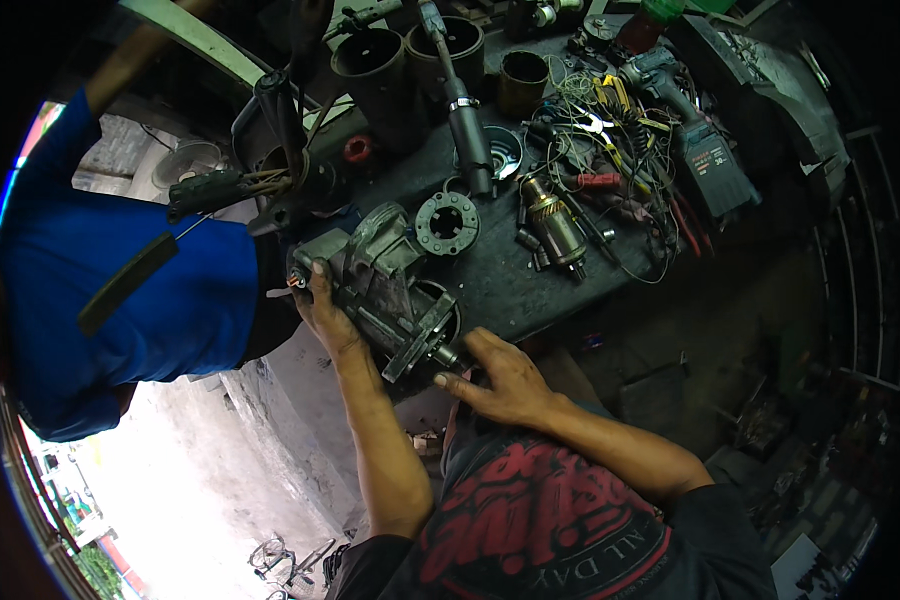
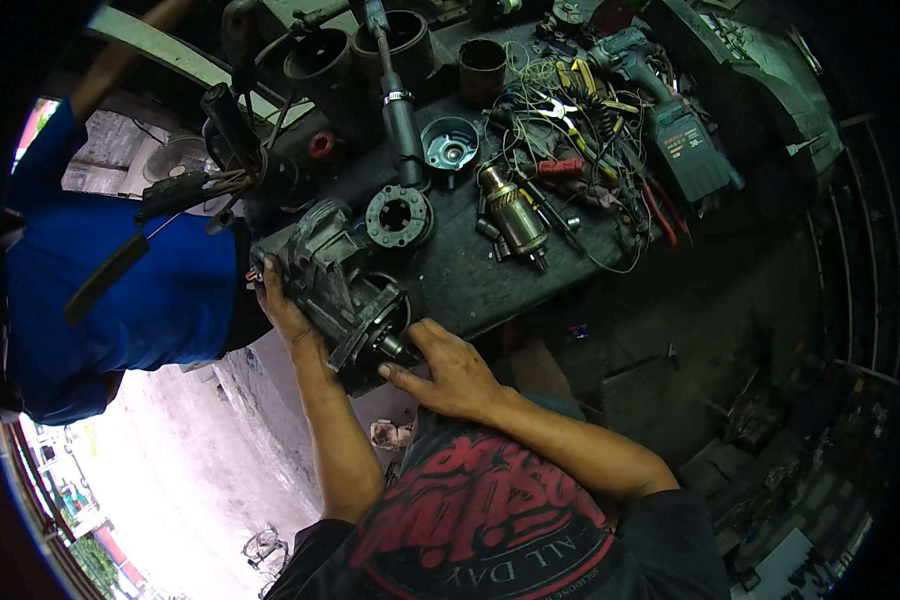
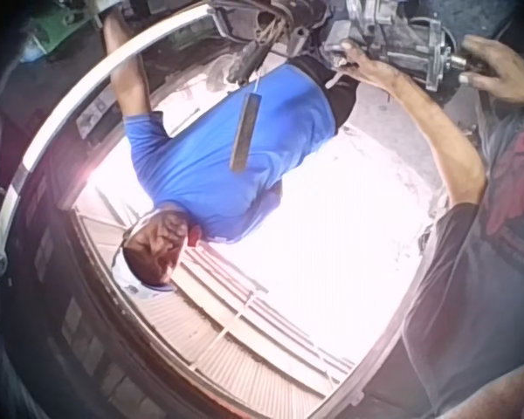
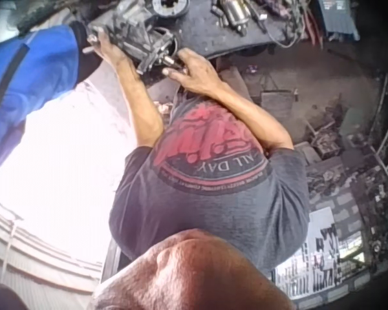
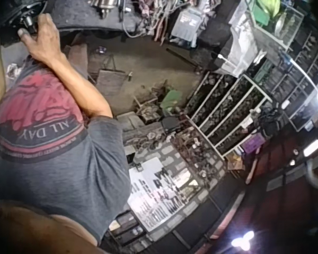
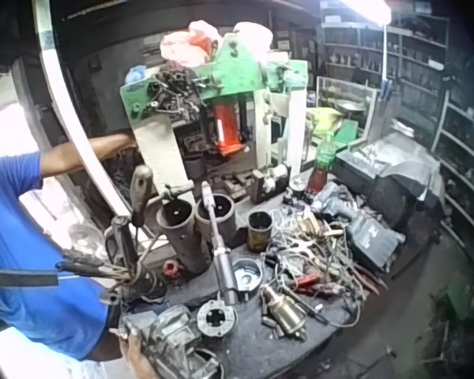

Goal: The person assembles small engine components on a workbench, handling gears, housings, and shafts. They repeatedly pick up, align, and place parts, then walk to a shelf to retrieve additional components.

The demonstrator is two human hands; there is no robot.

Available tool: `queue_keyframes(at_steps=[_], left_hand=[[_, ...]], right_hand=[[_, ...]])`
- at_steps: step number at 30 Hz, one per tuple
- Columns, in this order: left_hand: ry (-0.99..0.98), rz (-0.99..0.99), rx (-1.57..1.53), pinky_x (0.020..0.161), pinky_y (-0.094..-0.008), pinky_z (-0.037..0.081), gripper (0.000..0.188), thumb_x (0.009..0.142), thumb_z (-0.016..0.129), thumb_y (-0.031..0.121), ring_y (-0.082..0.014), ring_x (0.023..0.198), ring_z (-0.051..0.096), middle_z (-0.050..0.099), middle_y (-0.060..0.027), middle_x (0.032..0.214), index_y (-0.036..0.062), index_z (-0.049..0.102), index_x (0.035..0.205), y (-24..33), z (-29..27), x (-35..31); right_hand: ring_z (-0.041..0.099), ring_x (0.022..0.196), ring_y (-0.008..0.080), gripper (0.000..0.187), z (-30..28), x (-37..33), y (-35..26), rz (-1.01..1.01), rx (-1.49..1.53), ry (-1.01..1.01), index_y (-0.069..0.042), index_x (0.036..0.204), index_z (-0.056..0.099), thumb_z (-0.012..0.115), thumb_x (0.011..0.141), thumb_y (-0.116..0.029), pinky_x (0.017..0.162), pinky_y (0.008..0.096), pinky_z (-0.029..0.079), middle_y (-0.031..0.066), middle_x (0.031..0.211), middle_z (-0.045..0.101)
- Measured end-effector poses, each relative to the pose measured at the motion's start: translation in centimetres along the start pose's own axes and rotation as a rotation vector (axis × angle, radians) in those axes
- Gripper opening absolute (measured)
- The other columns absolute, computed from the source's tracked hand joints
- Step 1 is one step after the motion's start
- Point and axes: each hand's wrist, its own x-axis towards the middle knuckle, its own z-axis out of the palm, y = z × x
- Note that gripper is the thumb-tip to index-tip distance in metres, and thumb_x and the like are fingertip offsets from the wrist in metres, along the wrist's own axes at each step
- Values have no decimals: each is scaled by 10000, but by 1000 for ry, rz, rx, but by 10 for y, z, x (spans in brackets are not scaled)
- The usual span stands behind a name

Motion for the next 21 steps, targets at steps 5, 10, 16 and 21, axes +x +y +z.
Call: queue_keyframes(at_steps=[5,10,16,21], left_hand=[[-10,-20,8,912,-356,592,508,965,785,234,-198,1003,686,673,-105,1163,-7,564,1354,-1,-2,3],[-16,-31,-38,844,-356,624,449,963,776,193,-211,972,700,674,-109,1128,12,567,1317,2,1,3],[-29,-45,-57,816,-381,650,419,960,776,169,-228,959,709,673,-117,1116,21,560,1287,4,4,1],[-28,-18,-35,866,-356,627,407,964,776,166,-214,969,704,681,-110,1126,22,577,1289,1,0,4]], right_hand=[[658,969,371,474,0,2,-2,16,30,-44,20,1102,614,779,953,-398,851,474,525,168,1043,615],[656,1015,357,481,-2,-2,-1,83,6,-90,22,1139,619,781,949,-389,891,460,520,163,1061,623],[662,1004,355,476,-1,-1,-3,76,6,-83,31,1148,631,762,967,-389,883,462,520,162,1063,633],[665,925,344,366,3,3,-4,66,69,-23,13,1052,661,725,1001,-344,832,450,527,148,994,632]])
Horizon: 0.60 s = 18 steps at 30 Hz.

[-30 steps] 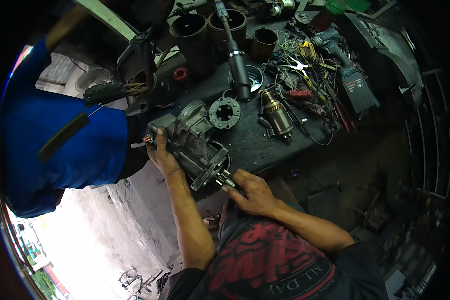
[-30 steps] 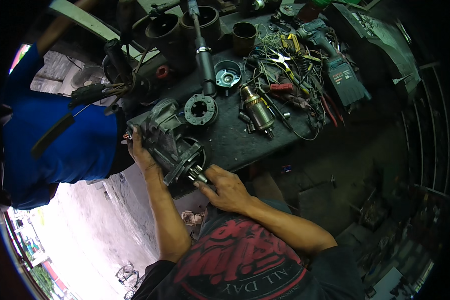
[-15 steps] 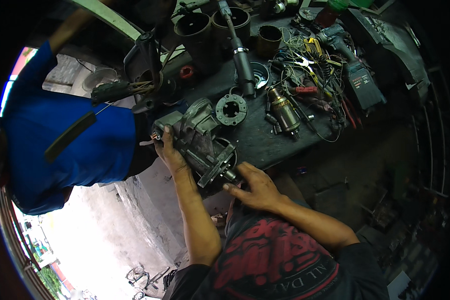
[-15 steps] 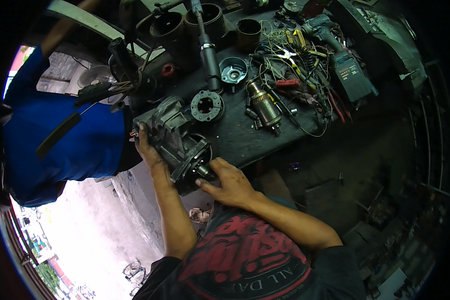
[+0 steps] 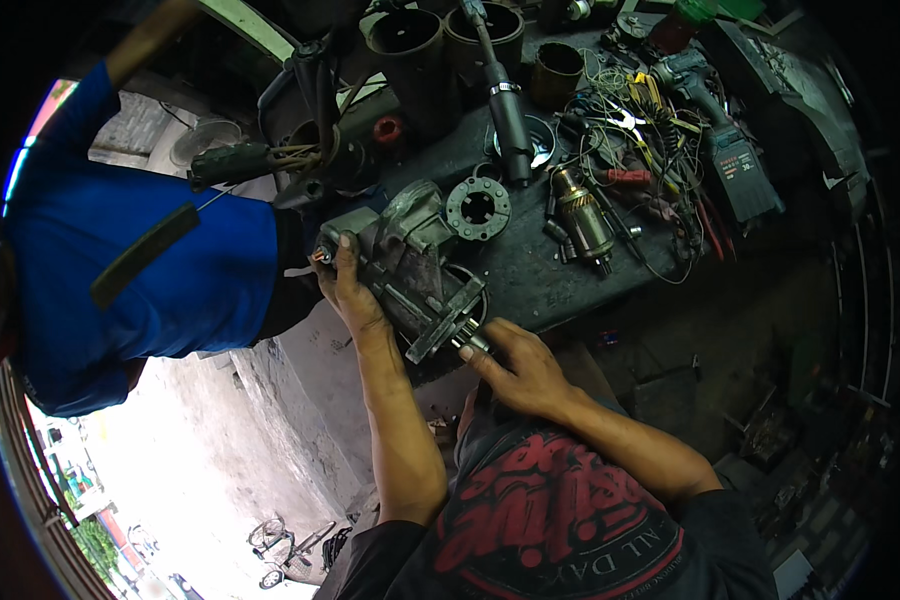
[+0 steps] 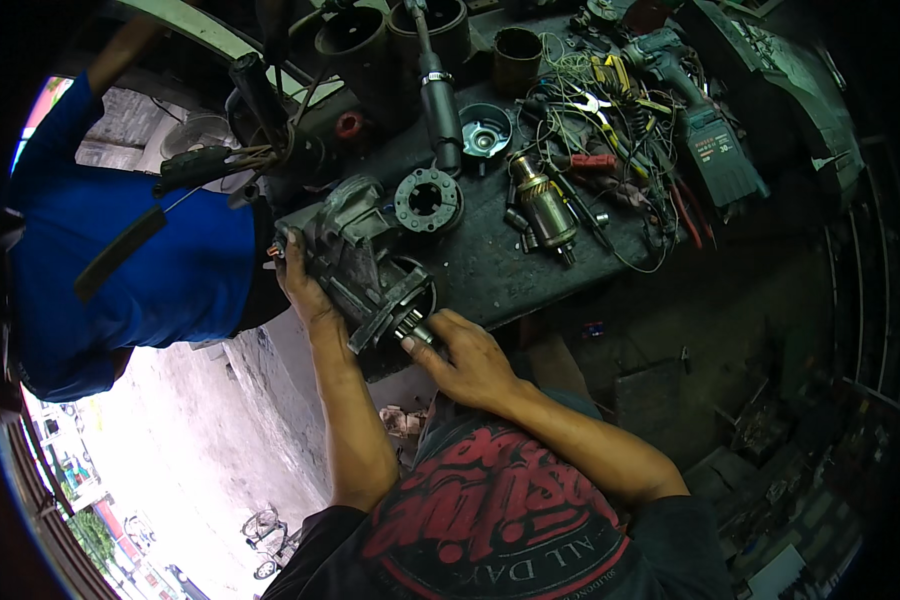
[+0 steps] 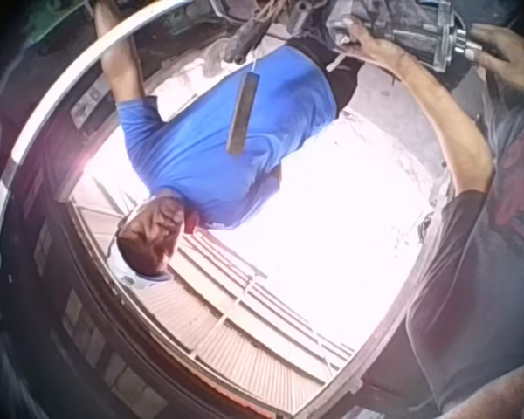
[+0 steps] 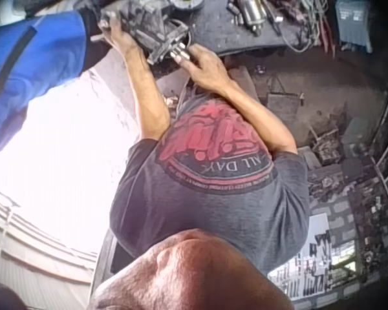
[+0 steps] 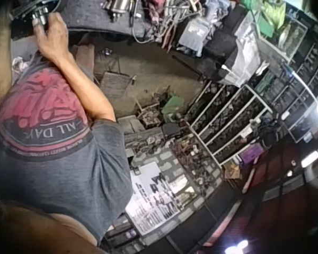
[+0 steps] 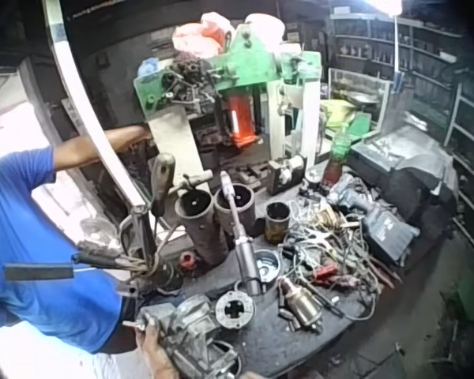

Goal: The person assembles small engine components on a workbench, handling gears, housings, and shafts. They repeatedly pick up, align, and place parts, then walk to a shelf to retrieve additional components.

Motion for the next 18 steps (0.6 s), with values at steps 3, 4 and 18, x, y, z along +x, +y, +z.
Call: queue_keyframes(at_steps=[3,4,18], left_hand=[[23,13,47,900,-334,601,385,966,775,164,-203,984,700,689,-102,1129,19,596,1274,-1,-2,1],[4,22,42,903,-330,596,379,967,774,164,-201,989,699,691,-101,1128,17,599,1269,-1,-3,1],[-5,58,32,932,-300,530,335,962,781,165,-150,973,652,670,-59,1080,35,602,1213,-6,-6,5]], right_hand=[[656,848,326,326,1,-3,3,-46,-14,35,-2,1007,667,726,1001,-322,762,437,526,137,937,614],[652,823,321,322,1,-4,5,-75,-14,50,-2,1001,668,731,997,-318,742,435,523,134,923,608],[621,723,299,325,-4,-11,9,-113,-64,69,2,948,662,758,979,-308,667,429,504,110,855,584]])
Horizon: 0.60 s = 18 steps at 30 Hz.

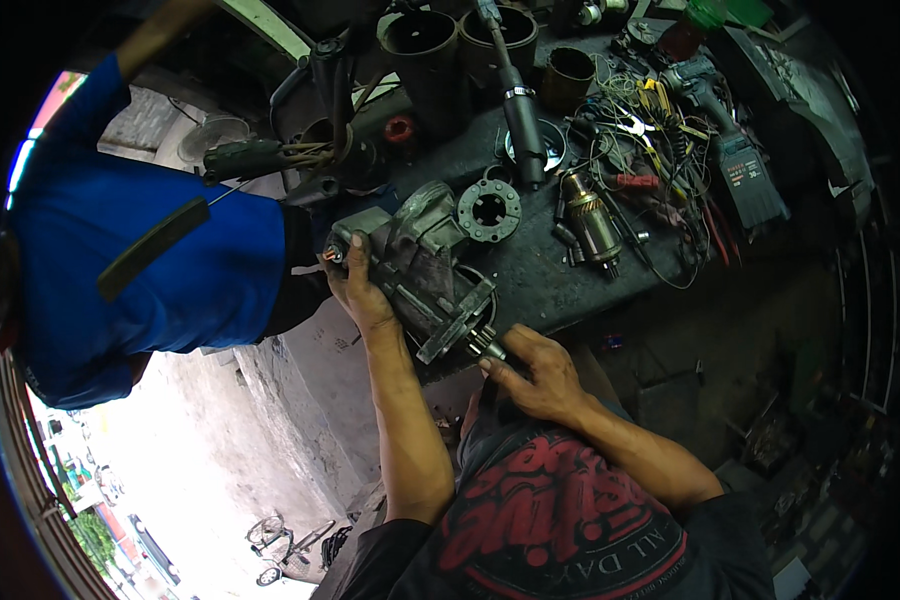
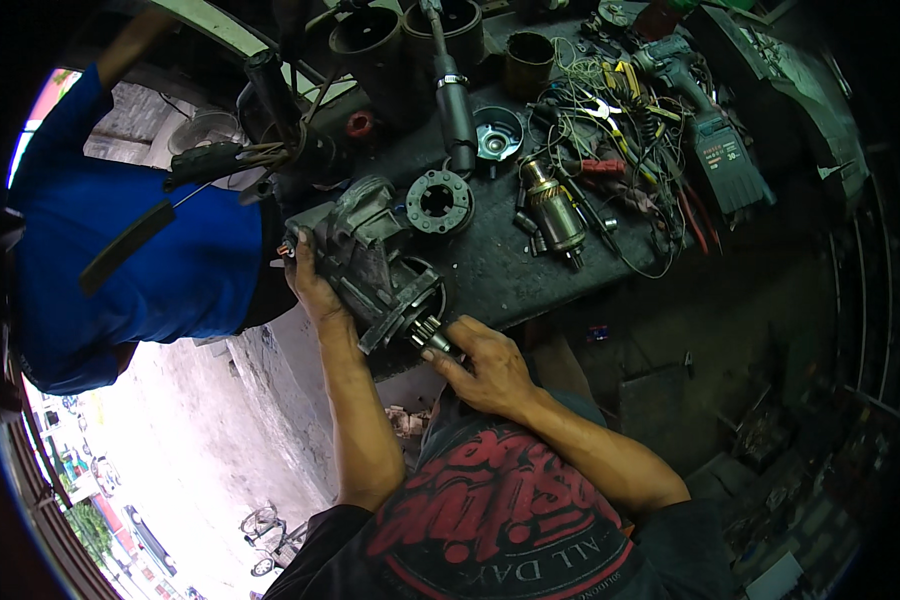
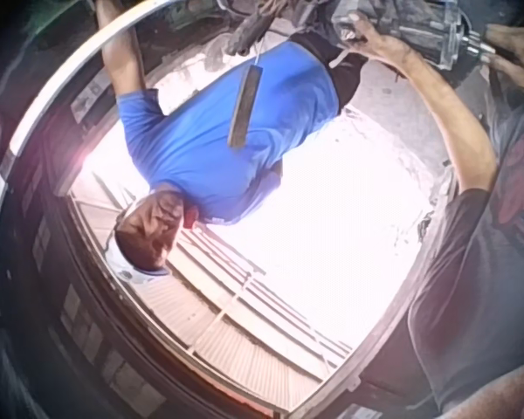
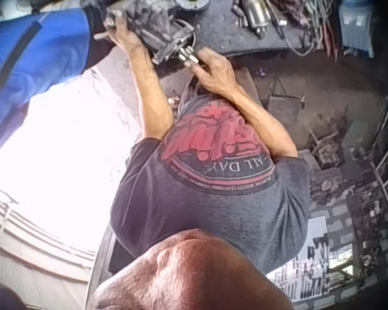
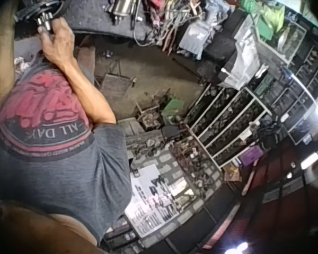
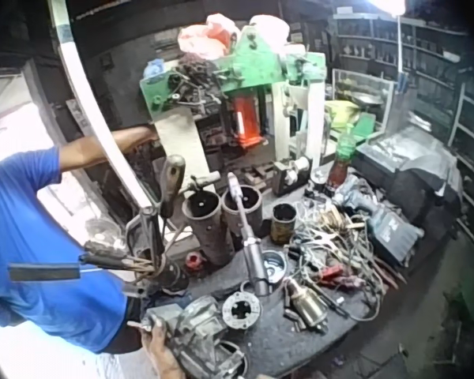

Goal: The person assembles small engine components on a workbench, handling gears, housings, and shafts. They repeatedly pick up, align, and place parts, then walk to a shelf to retrieve additional components.

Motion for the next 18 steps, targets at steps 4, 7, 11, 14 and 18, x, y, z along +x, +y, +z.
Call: queue_keyframes(at_steps=[4,7,11,14,18], left_hand=[[7,15,13,928,-295,514,327,959,785,156,-138,961,633,660,-46,1063,36,599,1199,1,1,-1],[14,-3,-10,917,-307,531,330,959,784,153,-150,960,648,669,-56,1075,33,599,1204,1,3,-3],[27,-4,-32,909,-320,552,354,960,784,160,-170,967,668,682,-75,1098,23,605,1233,0,0,-3],[21,-13,31,910,-324,559,392,969,779,194,-183,977,676,687,-89,1116,9,612,1271,-1,-5,-1],[2,-59,98,852,-355,598,478,977,766,305,-215,987,694,691,-114,1167,-27,630,1293,0,-12,4]], right_hand=[[626,732,299,322,-1,1,-1,5,2,-8,3,949,663,755,981,-304,671,428,507,112,863,593],[636,744,305,326,0,6,-2,11,4,-21,4,940,655,754,982,-303,679,431,511,123,871,601],[644,766,333,319,4,13,-1,-7,38,-28,4,937,636,762,969,-287,690,449,517,142,886,604],[647,791,357,295,2,6,2,-109,-68,7,-1,955,628,772,947,-258,703,465,525,151,893,599],[655,823,366,275,-1,-2,8,-205,-160,60,-23,947,616,788,913,-234,742,460,548,158,895,592]])
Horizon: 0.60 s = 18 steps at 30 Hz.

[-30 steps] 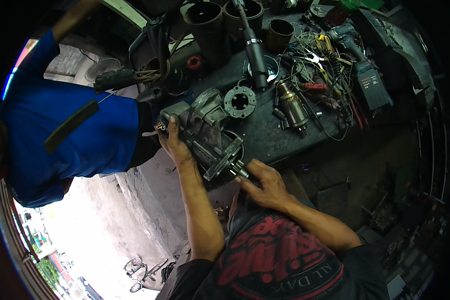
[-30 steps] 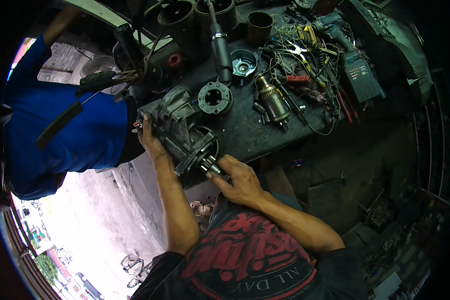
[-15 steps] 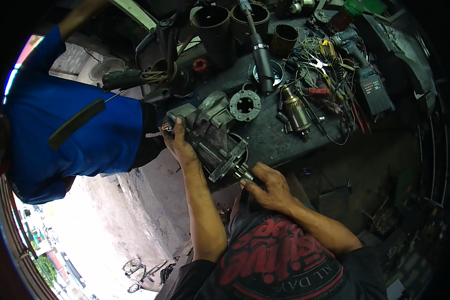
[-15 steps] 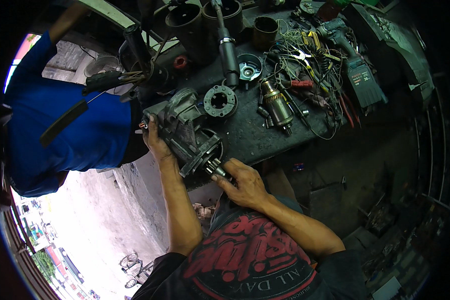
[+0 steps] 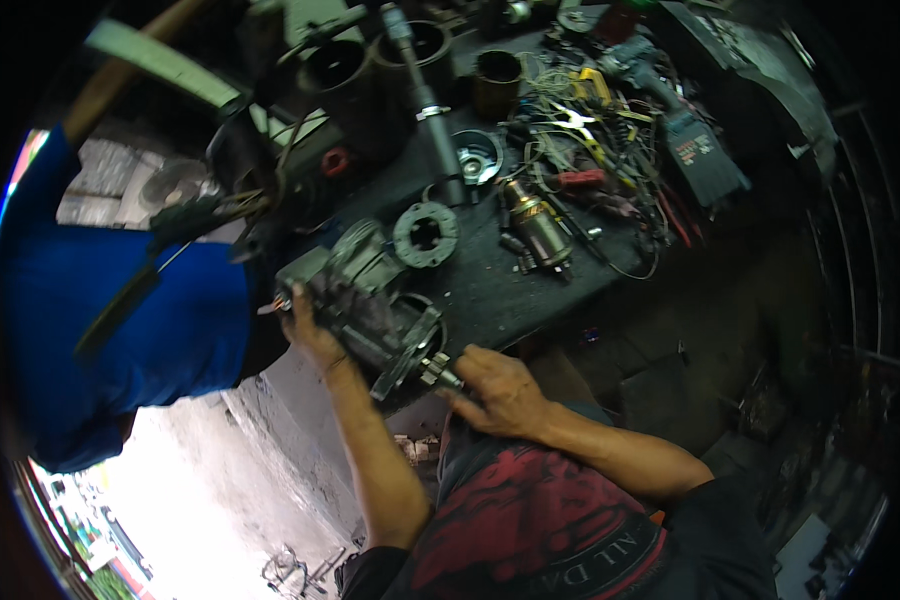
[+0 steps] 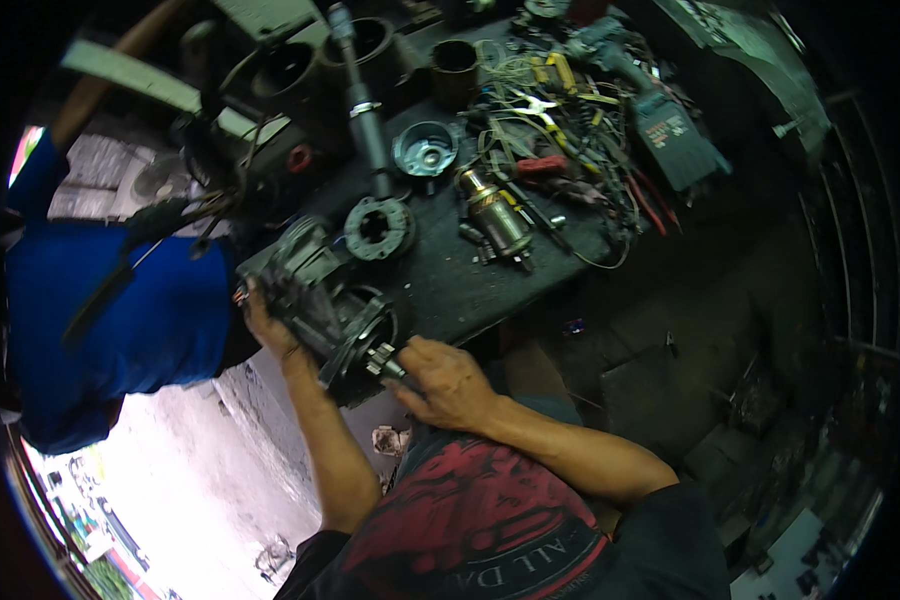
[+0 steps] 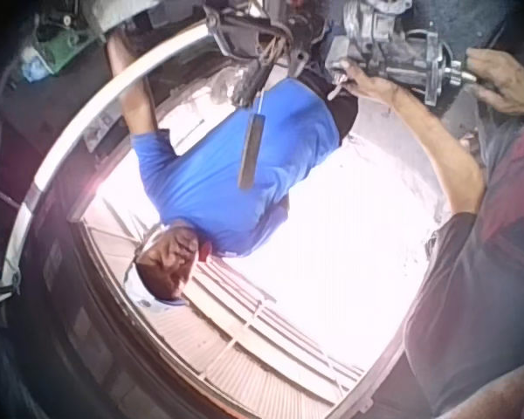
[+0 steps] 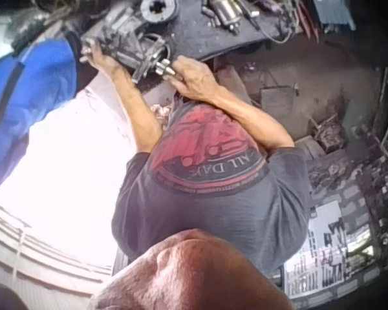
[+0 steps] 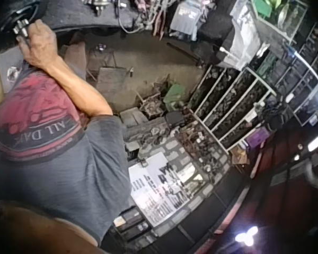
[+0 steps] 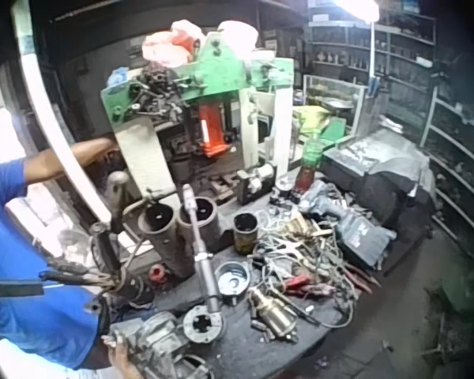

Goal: The person assembles small engine components on a workbench, handling gears, housings, and shafts. They repeatedly pick up, align, and place parts, then walk to a shelf to retrieve additional components.

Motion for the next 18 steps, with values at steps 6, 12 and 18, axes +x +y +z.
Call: queue_keyframes(at_steps=[6,12,18], left_hand=[[-64,-72,40,1048,-437,554,618,1095,520,501,-289,1187,678,667,-172,1354,-25,612,1405,2,1,-3],[-88,-98,-52,1052,-459,569,578,1105,504,485,-308,1224,671,658,-179,1381,10,610,1416,11,13,-7],[-274,-286,-239,1042,-487,566,599,1064,551,525,-339,1166,692,683,-184,1357,41,623,1410,-10,4,4]], right_hand=[[634,856,354,336,10,5,-2,51,92,40,-19,997,609,814,890,-263,774,453,533,148,955,572],[488,1341,502,1032,-1,1,-11,100,39,105,37,1589,335,860,839,-437,1145,542,425,327,1495,425],[408,1450,537,1170,27,31,-13,36,-68,150,64,1623,265,883,793,-481,1244,540,342,379,1607,312]])
